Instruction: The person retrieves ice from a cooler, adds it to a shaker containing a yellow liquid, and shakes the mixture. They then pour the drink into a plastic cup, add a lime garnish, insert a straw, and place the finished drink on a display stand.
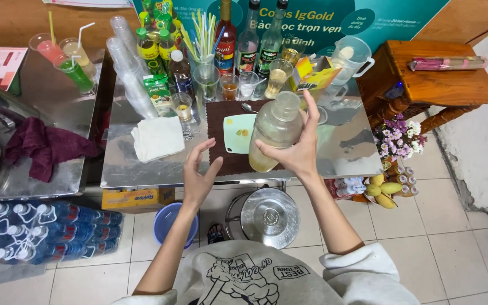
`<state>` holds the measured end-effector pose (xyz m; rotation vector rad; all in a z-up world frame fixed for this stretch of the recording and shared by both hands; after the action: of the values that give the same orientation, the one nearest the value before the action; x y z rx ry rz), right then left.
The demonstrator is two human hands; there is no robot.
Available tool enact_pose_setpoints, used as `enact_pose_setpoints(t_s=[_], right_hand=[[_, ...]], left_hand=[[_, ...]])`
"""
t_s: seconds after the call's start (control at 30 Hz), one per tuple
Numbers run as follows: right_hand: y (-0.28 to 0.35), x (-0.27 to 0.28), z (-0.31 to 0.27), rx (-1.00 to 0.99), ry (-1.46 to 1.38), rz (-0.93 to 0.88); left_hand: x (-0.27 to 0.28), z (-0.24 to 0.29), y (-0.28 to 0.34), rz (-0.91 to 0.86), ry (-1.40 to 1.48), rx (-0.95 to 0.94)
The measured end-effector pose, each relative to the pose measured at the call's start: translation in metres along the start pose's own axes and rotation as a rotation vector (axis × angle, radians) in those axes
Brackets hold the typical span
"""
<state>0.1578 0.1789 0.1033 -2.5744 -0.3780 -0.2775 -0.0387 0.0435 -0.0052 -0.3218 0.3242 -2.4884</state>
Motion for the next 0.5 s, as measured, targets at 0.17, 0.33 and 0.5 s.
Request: enact_pose_setpoints(t_s=[0.17,0.33,0.5], right_hand=[[-0.002,-0.005,0.012,-0.030,-0.031,0.006],[0.015,-0.032,0.067,-0.223,-0.045,-0.016],[0.023,-0.073,0.085,-0.380,-0.013,0.044]], left_hand=[[0.009,-0.015,0.007,0.043,-0.016,0.125],[0.030,-0.060,0.040,0.012,-0.106,0.334],[0.053,-0.093,0.072,0.061,-0.153,0.402]])
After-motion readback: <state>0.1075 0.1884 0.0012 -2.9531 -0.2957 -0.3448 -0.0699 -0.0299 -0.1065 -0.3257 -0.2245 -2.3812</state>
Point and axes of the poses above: each hand's wrist, its own y-axis away from the middle knuckle, its own x-axis out of the back of the hand, z = x × y, the point moved 5 cm from there along -y, towards the middle knuckle, and after that the axes turned 10 degrees about -x, right-handed, at the moved point
